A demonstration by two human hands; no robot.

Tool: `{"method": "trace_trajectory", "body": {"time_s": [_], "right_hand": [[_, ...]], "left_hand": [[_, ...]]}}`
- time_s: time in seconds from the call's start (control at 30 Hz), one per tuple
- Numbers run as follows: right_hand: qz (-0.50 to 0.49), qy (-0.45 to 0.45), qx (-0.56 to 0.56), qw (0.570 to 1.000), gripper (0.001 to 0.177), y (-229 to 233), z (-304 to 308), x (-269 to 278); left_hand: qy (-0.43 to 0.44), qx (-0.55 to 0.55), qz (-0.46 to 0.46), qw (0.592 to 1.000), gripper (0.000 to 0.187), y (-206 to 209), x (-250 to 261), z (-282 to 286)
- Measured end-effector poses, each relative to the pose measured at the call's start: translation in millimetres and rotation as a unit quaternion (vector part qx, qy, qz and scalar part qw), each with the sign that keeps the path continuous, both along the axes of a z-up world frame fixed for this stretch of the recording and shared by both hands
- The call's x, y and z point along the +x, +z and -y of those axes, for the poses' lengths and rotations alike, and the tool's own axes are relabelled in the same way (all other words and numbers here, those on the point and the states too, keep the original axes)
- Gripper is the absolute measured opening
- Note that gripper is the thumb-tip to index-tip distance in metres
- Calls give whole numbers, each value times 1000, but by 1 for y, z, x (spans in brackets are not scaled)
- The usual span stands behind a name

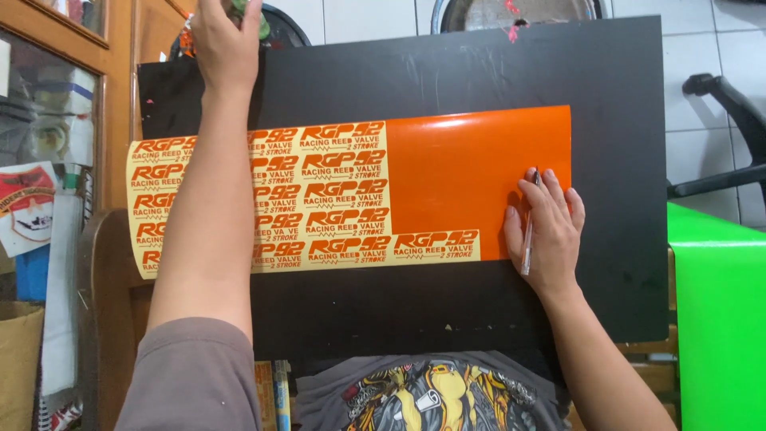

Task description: Using a weeding tool to remove excess vinyl from a sticker sheet

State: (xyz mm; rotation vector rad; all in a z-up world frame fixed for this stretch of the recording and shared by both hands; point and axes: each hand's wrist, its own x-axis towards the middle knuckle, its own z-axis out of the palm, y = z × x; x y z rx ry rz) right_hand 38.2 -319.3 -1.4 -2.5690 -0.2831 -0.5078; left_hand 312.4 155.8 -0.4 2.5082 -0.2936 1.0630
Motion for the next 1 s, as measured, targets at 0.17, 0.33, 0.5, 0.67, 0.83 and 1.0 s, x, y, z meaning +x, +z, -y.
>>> {"method": "trace_trajectory", "body": {"time_s": [0.17,0.33,0.5,0.67,0.83,1.0], "right_hand": [[2,-2,4,1000,30,-1,1,-1],[0,2,-6,1000,30,-2,3,-1],[-2,4,-7,1000,29,-1,3,0],[-20,2,-7,1000,30,-14,7,1],[36,-7,-23,999,38,-34,13,2],[31,-12,-30,999,38,-37,12,1]], "left_hand": [[13,-6,-24,1000,24,6,-7,2],[56,-87,19,994,67,-5,-10,-4],[-10,-91,-94,991,61,73,-144,150],[-138,88,-304,939,75,44,-301,232],[-94,88,-384,914,87,23,-324,246],[-112,99,-398,905,87,22,-316,264]]}}
